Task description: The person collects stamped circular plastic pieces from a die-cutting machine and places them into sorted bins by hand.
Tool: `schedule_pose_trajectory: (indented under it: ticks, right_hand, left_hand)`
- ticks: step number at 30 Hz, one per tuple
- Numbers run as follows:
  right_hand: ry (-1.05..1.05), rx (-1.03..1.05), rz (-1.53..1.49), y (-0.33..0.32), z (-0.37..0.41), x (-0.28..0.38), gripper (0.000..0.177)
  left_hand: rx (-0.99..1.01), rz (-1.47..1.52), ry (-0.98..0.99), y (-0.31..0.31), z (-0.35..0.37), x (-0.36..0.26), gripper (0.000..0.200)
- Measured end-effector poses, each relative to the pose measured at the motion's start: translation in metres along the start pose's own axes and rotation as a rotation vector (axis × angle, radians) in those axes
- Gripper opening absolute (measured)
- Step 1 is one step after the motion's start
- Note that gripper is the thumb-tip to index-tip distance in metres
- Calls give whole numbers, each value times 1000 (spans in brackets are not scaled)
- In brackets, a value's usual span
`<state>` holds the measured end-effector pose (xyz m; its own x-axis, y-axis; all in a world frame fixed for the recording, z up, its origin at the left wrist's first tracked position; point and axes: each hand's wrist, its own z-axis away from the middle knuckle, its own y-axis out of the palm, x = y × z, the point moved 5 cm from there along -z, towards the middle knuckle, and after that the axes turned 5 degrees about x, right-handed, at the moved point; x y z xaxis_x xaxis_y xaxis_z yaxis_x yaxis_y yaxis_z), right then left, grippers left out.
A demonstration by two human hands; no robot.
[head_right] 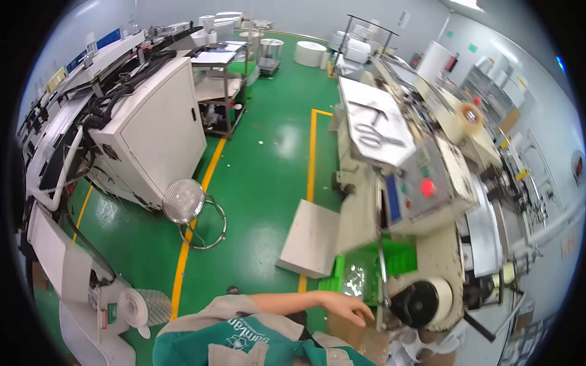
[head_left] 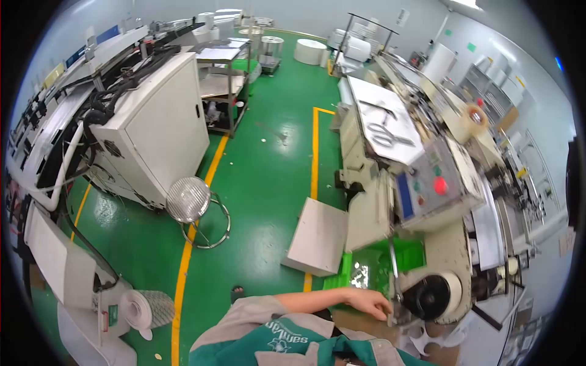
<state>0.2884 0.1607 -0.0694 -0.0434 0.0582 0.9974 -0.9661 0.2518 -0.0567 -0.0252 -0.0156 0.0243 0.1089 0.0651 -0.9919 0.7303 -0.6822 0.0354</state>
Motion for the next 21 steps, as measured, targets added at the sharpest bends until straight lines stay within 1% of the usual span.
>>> schedule_pose_trajectory:
  ticks: [1,3,5,7,9,11,13,14,15,16,18,19,20,21]
  right_hand:
    - [-38,28,94,45,19,11,46]
    - [-80,113,238,131,53,27,45]
    - [-101,195,359,199,84,35,45]
    - [-111,267,448,264,107,32,45]
    - [-101,342,530,327,121,12,44]
    - [-79,390,605,394,130,-18,44]
    - [-48,453,654,469,131,-53,44]
    - [-32,494,673,511,129,-69,44]
    - [-14,535,688,557,129,-81,44]
    - [-4,578,685,610,124,-94,43]
    - [-13,680,642,725,119,-107,43]
    - [-31,727,592,793,112,-103,43]
    - [-58,756,539,862,103,-97,43]
    - [-47,726,487,937,83,-86,40]
  left_hand:
    - [-60,-66,-84,-33,44,-6,52]
    - [-215,52,-154,-93,114,-20,50]
    - [-366,293,-19,-148,165,-26,47]
    - [-395,438,17,-204,202,-25,46]
    - [-388,429,4,-268,231,-21,46]
    - [-430,384,-46,-342,258,-13,44]
    - [-493,339,-73,-429,289,7,46]
    - [-568,399,-100,-477,309,15,48]
    - [-682,441,-145,-526,331,31,51]
    - [-838,430,-187,-576,359,56,52]
    - [-1202,542,-308,-664,434,105,53]
    - [-1391,607,-281,-697,481,138,50]
    - [-1545,559,-378,-726,534,167,46]
    - [-1690,483,-575,-743,580,177,46]
